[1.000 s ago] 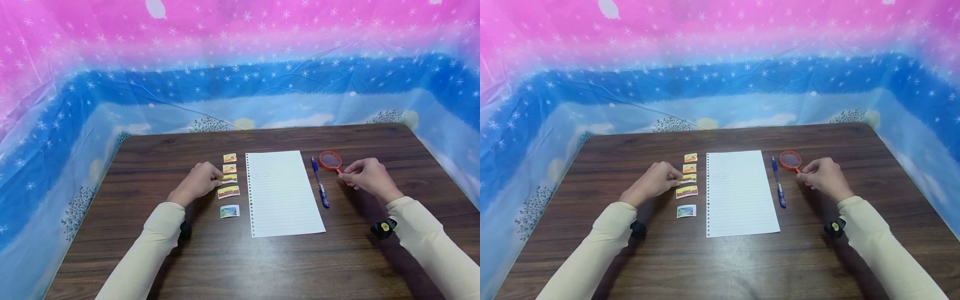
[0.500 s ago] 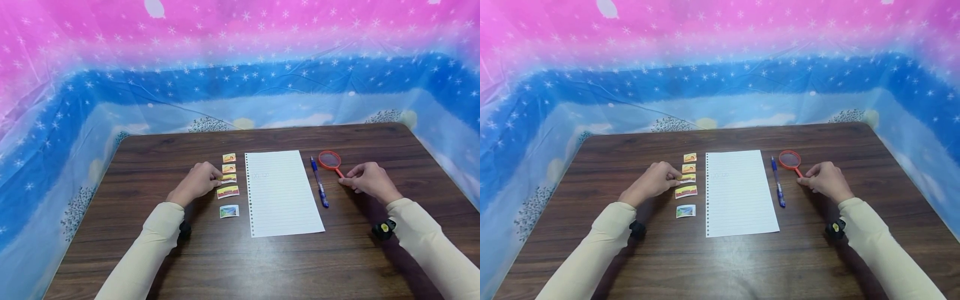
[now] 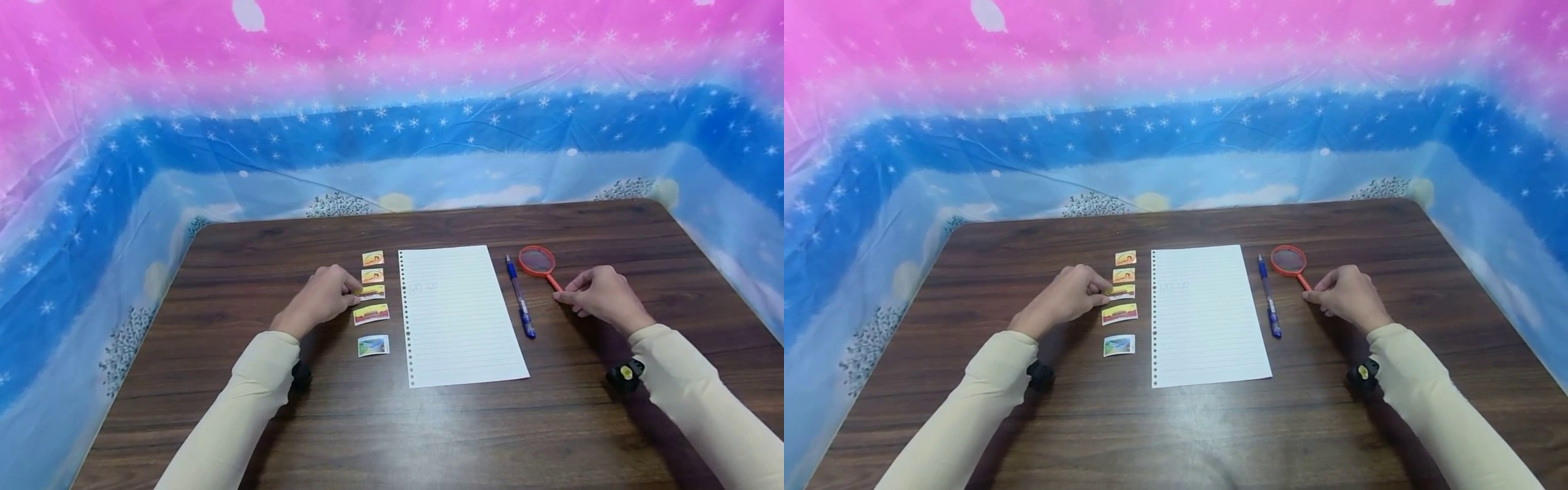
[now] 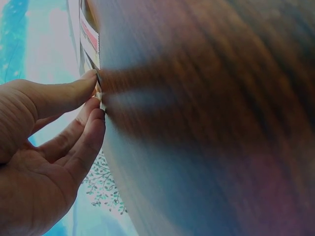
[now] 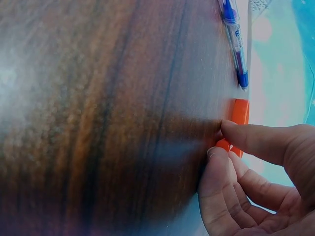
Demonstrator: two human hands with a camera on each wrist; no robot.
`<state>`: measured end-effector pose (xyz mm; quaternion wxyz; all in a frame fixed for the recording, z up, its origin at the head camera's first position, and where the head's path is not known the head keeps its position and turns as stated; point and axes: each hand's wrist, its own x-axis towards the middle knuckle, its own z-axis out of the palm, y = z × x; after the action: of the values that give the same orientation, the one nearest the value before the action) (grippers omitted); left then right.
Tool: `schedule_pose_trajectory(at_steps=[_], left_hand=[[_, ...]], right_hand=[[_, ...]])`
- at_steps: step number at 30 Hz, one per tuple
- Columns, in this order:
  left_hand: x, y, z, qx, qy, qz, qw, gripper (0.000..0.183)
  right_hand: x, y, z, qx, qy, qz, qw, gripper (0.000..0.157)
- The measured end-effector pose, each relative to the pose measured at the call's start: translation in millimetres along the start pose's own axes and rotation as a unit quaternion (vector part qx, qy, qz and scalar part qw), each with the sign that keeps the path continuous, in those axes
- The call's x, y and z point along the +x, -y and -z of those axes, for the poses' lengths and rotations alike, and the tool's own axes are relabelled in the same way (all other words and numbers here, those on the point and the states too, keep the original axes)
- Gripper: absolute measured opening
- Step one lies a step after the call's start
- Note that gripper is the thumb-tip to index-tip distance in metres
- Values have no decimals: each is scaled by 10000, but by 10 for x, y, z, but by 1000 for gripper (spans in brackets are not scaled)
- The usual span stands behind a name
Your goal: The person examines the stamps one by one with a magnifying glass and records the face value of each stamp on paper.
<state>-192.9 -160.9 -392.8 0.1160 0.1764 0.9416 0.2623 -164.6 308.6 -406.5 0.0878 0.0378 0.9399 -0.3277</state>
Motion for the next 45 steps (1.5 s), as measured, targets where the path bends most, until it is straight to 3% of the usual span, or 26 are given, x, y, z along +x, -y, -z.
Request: schedule_pose_trajectory(at_steps=[17, 26, 34, 45], left_hand=[[19, 21, 21, -326, 20, 82, 9994, 24], [50, 79, 10, -575, -82, 278, 9979, 21], [56, 115, 13, -854, -75, 408, 9955, 20], [57, 128, 6, -929, -119, 460, 9945, 19]], right_hand=[[61, 98, 68, 346, 79, 54, 9994, 27], [178, 401, 46, -27, 59, 619, 9981, 25], [255, 780, -106, 28, 205, 1084, 9939, 23], [316, 1230, -506, -107, 305, 1505, 9881, 16]])
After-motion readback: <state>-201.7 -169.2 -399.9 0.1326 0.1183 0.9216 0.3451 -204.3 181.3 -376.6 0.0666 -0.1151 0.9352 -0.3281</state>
